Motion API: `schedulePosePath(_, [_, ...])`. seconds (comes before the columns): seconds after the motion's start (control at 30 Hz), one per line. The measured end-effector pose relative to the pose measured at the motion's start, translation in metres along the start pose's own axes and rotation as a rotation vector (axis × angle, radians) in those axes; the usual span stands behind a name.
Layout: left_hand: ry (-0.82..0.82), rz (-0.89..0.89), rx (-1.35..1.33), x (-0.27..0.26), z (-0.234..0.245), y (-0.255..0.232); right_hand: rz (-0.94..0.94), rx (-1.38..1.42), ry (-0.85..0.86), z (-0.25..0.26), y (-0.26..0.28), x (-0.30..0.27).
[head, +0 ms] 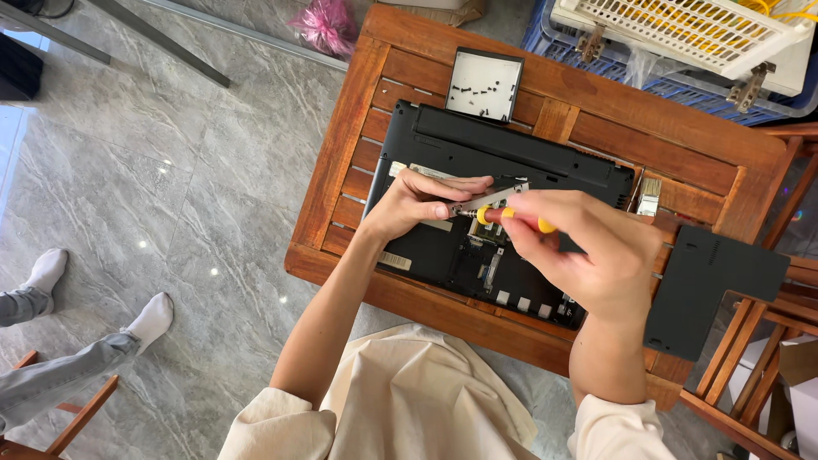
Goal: The person uses a screwdriver to remove screws from a small internal component of a laptop. They hold the component by hand and unscrew several screws from its side, placing the component down on the table when finished.
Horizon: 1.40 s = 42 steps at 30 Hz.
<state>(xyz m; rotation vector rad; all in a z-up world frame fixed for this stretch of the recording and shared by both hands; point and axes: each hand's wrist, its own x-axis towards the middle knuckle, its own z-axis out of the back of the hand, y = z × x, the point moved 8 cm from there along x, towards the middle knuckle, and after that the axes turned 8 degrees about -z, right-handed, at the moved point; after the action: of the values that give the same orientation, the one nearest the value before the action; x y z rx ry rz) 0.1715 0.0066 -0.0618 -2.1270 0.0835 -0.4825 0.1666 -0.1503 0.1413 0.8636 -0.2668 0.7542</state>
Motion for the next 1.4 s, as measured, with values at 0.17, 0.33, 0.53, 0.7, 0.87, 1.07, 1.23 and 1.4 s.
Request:
schedulePosePath(0.17, [0.006,-0.018,0.02,0.003,-0.001,-0.002,-0.01,0.08,0.159,-0.001,0.008,0.0])
schedulePosePath(0.33, [0.016,-0.04,0.034,0.003,0.001,-0.003,-0.042,-0.122,0.207,0.003,-0.006,-0.02])
schedulePosePath(0.53, [0.003,-0.033,0.027,0.002,0.002,0.0,-0.009,-0.319,0.009,0.002,-0.018,-0.017])
schedulePosePath(0.7, [0.038,-0.049,0.061,0.003,-0.001,-0.004,-0.025,-0.199,-0.017,0.0,-0.003,-0.001])
schedulePosePath(0.87, [-0.003,-0.025,0.039,0.003,0.001,-0.004,-0.006,-0.005,-0.02,0.002,0.016,0.002])
schedulePosePath(1.07, [0.004,-0.037,0.034,0.003,0.002,-0.003,-0.028,-0.181,0.164,0.002,0.012,-0.017])
schedulePosePath(1.23, [0.009,-0.067,0.04,0.004,0.003,-0.003,-0.065,-0.278,0.154,0.002,-0.014,-0.024])
schedulePosePath(1.4, [-0.005,-0.053,0.044,0.003,0.005,0.001,-0.043,-0.356,0.048,0.0,-0.016,-0.026])
